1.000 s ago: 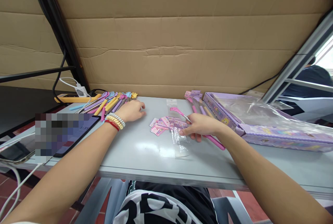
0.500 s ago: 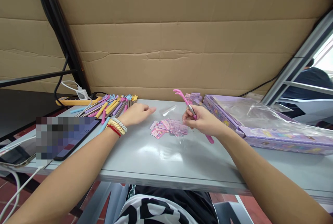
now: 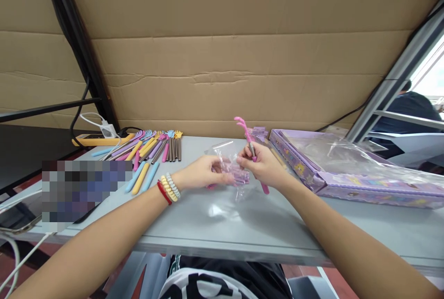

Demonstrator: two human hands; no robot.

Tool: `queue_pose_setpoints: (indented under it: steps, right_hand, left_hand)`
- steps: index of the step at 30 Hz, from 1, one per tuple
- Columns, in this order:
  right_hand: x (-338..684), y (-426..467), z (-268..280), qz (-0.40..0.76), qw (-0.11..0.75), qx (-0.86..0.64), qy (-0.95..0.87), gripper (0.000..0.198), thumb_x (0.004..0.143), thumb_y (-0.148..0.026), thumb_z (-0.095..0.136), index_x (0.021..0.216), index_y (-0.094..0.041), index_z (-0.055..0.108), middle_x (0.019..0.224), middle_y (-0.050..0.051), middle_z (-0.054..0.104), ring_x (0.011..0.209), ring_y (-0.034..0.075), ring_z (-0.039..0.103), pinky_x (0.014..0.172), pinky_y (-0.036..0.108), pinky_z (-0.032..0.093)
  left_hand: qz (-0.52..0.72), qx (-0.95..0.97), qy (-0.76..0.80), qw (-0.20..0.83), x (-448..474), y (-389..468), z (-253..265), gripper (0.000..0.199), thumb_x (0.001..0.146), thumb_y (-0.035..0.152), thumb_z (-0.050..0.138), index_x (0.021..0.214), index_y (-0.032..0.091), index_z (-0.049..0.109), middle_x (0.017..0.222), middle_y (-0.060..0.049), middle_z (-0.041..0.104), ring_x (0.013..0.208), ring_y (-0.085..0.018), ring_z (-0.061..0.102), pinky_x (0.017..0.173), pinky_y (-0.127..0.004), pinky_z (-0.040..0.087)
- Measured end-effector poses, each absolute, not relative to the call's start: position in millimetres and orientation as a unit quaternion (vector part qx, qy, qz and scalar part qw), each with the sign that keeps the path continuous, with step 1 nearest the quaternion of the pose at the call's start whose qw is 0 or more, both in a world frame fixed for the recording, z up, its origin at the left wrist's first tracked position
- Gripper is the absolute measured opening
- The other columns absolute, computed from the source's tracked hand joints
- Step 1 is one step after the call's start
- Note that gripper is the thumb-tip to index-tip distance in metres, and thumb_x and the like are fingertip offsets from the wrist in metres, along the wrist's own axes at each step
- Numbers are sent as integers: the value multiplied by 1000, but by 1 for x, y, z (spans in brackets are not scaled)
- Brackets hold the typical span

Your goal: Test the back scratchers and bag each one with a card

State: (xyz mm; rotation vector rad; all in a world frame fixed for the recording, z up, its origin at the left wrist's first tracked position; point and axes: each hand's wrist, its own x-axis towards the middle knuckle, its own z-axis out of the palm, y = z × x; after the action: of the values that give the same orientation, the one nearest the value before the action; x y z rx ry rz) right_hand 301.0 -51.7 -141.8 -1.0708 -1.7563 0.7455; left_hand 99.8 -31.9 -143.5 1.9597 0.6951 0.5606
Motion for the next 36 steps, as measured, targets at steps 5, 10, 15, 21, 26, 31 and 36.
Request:
queue_pose_setpoints:
  steps: [5,10,15,21,26,31,36]
  right_hand:
    - [299,-51,-147,264,438,-454,-730,36,80,-39,55,67,-22,27,63,-3,48,54,9,42,51,25,33]
    - [309,-53,-140,85,318,-490,-807,39,85,-45,46,60,-21,28,51,-6,29,48,8,28,49,25,21]
    - [315,-56,-135,41,265,-505,-821,37,89,-45,39,63,-21,30,51,-5,32,48,9,28,50,26,20]
    - [316,-59,-131,83,243,-498,-828,43,93,-50,27,62,-20,29,55,-4,34,52,9,29,52,27,23]
    - [317,-57,-132,72,263,-495,-825,43,93,-48,26,62,-19,31,55,-4,34,52,10,31,53,27,24]
    - [316,-55,-135,75,254,-482,-835,40,93,-46,28,63,-20,30,56,-4,36,52,10,31,52,26,24]
    - [314,-55,-135,87,243,-470,-844,39,94,-45,30,64,-20,37,58,-3,42,54,10,36,53,25,27]
  left_hand:
    - [366,706,330,509,102,-25,-147,26,68,35,71,80,13,66,66,-2,61,56,-9,50,53,-24,40]
    - [514,614,356,482,88,-14,-136,28,62,37,76,66,12,64,62,-2,61,55,-9,50,55,-24,41]
    - [573,541,342,511,85,-15,-131,35,57,43,79,64,13,61,66,-3,64,58,-11,56,56,-24,42]
    - [566,545,302,540,89,-20,-132,34,61,43,78,69,12,64,74,-6,68,61,-12,60,59,-25,44]
    - [549,554,274,562,90,-23,-132,33,63,40,78,74,13,62,78,-7,70,66,-14,64,61,-26,47]
    - [537,564,251,575,92,-25,-133,37,63,37,78,86,13,61,77,-4,68,68,-15,64,58,-25,49]
    - [506,592,251,575,94,-28,-134,39,66,38,77,92,13,61,81,-5,68,73,-16,65,61,-27,51]
